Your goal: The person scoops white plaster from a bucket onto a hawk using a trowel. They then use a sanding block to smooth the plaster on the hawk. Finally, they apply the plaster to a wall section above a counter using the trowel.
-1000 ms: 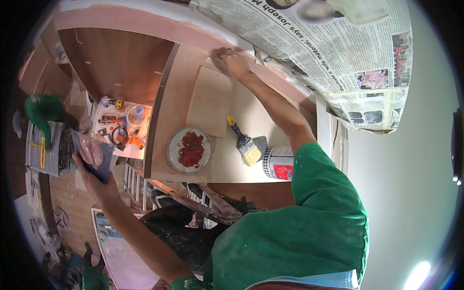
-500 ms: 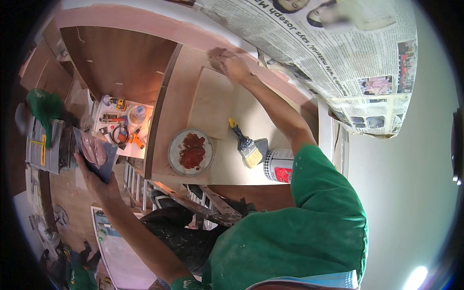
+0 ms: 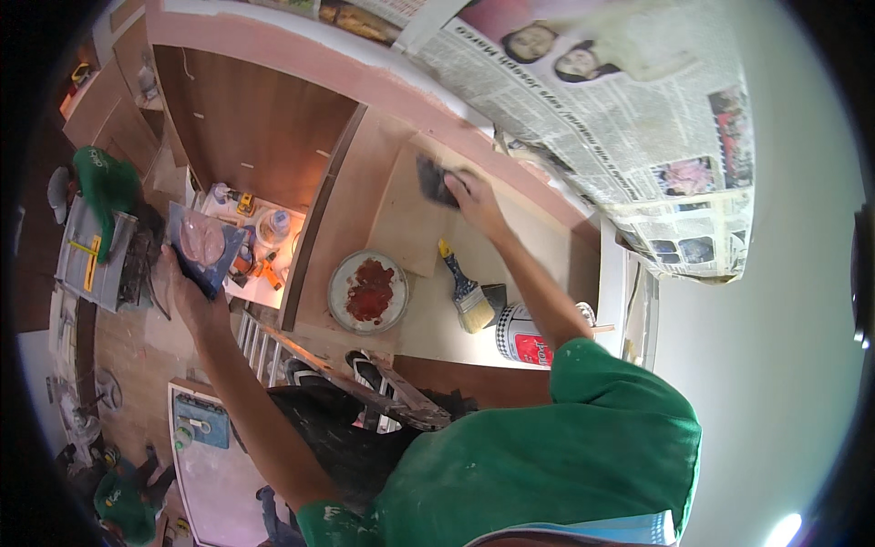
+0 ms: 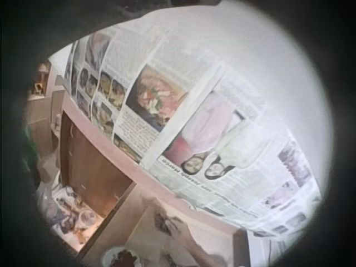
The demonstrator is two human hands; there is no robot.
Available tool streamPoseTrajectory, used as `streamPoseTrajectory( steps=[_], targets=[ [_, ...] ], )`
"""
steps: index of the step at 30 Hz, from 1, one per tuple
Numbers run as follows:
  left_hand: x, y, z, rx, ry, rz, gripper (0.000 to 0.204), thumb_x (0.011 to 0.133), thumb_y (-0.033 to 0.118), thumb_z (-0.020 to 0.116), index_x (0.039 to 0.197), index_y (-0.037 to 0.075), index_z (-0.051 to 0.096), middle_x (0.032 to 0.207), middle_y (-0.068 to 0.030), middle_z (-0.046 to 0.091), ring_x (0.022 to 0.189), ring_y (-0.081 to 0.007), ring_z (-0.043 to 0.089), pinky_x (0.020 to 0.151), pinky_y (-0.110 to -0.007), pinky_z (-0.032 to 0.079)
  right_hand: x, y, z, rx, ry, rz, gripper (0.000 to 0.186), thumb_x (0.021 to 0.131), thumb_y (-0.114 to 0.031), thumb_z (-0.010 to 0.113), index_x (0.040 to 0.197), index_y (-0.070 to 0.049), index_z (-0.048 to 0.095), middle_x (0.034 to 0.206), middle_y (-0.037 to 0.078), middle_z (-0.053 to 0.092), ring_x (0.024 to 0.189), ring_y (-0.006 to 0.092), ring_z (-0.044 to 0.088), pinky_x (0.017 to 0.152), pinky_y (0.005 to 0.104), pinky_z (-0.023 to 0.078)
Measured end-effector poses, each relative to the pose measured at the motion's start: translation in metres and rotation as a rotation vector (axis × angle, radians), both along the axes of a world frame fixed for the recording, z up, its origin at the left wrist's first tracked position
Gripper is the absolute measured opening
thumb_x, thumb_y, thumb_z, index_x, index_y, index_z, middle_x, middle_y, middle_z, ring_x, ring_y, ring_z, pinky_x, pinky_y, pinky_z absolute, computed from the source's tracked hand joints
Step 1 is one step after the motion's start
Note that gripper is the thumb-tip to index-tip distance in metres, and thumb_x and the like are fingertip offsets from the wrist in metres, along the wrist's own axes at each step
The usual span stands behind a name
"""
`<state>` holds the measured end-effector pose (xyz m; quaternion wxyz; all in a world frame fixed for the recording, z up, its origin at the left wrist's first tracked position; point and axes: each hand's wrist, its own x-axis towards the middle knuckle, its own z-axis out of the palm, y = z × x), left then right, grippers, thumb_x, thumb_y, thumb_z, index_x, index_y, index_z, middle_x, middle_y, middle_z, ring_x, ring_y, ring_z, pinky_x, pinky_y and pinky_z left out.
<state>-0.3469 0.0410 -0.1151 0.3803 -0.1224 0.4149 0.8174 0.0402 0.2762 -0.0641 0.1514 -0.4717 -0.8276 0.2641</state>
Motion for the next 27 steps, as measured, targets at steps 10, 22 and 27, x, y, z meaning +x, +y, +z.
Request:
streamPoseTrajectory(
  steps=[10,22,27],
  targets=[
    [0.110,-0.024,0.074,-0.003,0.148,0.013,0.069,0.096,0.052,0.048,0.142,0.001,0.038,0.135,-0.0126,0.053,0.119,-0.0280,0.054,0.102,-0.042,0.043,0.035,-0.210,0.076,-1.208,1.290,-0.443,0.043,0.099,-0.030,0.051,0.132,-0.002,0.050,0.127,0.010,0.059,0.117,0.0218,0.057,0.105,0.0414,0.042],
    [0.249,-0.128,0.174,-0.021,0.506,0.185,0.076,0.101,0.056,0.025,0.133,-0.012,0.035,0.139,-0.0230,0.039,0.127,-0.0287,0.044,0.110,-0.042,0.035,-0.005,-0.323,0.129,-0.718,1.379,-0.293,0.019,0.096,-0.013,0.060,0.106,0.003,0.064,0.089,0.003,0.066,0.077,0.0068,0.060,0.070,0.0246,0.051],
    [0.283,-0.149,0.182,-0.090,0.755,0.134,0.074,0.102,0.056,0.024,0.114,-0.013,0.048,0.118,-0.0229,0.052,0.106,-0.0271,0.053,0.097,-0.039,0.041,-0.004,-0.348,0.134,-0.676,1.357,-0.329,0.021,0.094,-0.015,0.063,0.102,0.005,0.063,0.083,0.003,0.066,0.071,0.0070,0.060,0.064,0.0242,0.051]
  ],
)
